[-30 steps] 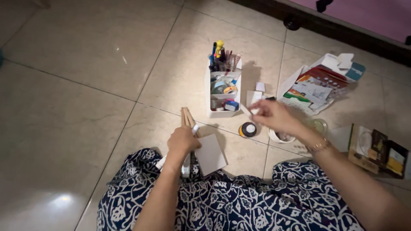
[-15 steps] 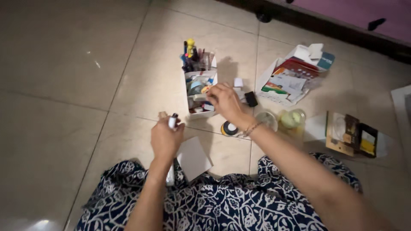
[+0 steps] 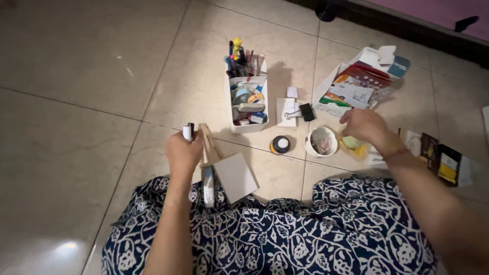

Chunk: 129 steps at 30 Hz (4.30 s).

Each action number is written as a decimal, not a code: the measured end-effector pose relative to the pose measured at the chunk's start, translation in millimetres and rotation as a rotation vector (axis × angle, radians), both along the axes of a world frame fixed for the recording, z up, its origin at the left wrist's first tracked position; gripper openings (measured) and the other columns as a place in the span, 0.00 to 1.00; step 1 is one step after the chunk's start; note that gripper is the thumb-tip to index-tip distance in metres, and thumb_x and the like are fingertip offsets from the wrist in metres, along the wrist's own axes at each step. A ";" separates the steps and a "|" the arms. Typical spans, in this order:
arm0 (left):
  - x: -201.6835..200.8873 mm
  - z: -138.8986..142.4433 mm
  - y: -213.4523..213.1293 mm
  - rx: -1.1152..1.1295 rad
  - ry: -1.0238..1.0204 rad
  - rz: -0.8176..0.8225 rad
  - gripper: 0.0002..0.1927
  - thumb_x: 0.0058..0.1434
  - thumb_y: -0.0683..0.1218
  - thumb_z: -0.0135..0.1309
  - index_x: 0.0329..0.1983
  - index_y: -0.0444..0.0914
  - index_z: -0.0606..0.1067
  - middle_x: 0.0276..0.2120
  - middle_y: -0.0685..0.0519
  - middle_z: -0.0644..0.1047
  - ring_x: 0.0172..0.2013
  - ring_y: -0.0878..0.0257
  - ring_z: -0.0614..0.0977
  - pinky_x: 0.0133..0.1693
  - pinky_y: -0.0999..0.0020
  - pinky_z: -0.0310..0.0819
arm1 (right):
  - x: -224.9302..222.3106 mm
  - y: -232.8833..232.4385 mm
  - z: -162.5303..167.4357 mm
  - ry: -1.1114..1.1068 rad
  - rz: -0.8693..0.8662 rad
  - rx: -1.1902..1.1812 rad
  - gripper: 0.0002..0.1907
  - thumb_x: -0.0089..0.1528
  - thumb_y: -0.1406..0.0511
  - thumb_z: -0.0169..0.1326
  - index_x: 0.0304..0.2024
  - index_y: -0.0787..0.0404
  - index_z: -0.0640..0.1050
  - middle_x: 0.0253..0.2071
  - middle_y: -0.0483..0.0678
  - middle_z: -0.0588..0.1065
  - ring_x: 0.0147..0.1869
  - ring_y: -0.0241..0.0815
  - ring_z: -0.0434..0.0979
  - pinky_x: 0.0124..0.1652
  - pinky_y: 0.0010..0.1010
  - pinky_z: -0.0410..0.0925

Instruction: The person sits on the bedroom floor and sorts pens, markers and small stationery items into a white desk organizer, placing items one at a time into its compartments. They then carry the filled organizer to a wall shelf, set it down, and arrange boxes and a yellow case on the bed.

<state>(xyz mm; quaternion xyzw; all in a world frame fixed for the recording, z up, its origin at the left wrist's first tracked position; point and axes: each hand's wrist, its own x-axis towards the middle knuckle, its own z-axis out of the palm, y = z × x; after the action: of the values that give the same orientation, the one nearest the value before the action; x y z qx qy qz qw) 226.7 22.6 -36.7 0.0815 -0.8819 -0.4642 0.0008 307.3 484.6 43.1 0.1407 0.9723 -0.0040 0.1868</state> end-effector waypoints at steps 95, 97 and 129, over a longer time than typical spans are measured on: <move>-5.0 29.1 29.8 0.962 -0.503 -0.426 0.13 0.54 0.46 0.64 0.38 0.33 0.79 0.18 0.59 0.70 0.15 0.71 0.64 0.17 0.73 0.56 | -92.3 -180.9 103.6 0.872 0.174 -0.870 0.11 0.66 0.74 0.53 0.52 0.71 0.76 0.42 0.50 0.80 0.42 0.37 0.84 0.43 0.25 0.80; 1.9 43.9 30.9 1.330 -0.538 -0.528 0.12 0.59 0.44 0.62 0.42 0.34 0.77 0.18 0.61 0.68 0.15 0.73 0.62 0.17 0.75 0.53 | -82.4 -196.0 100.9 0.752 0.222 -0.853 0.12 0.65 0.74 0.54 0.52 0.70 0.79 0.40 0.50 0.81 0.41 0.38 0.84 0.41 0.25 0.79; -3.6 51.3 51.3 1.350 -0.359 -0.183 0.09 0.62 0.45 0.60 0.31 0.35 0.75 0.16 0.59 0.67 0.14 0.71 0.64 0.18 0.73 0.56 | -183.9 -188.7 87.8 0.650 0.828 -0.374 0.13 0.59 0.66 0.63 0.47 0.54 0.85 0.36 0.50 0.77 0.38 0.47 0.78 0.39 0.37 0.73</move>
<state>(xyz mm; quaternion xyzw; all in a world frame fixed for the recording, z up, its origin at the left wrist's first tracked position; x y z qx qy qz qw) 223.1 73.9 14.6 0.0650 -0.3912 -0.8876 -0.2344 123.5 295.9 130.8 -0.2970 0.9367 -0.1459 -0.1148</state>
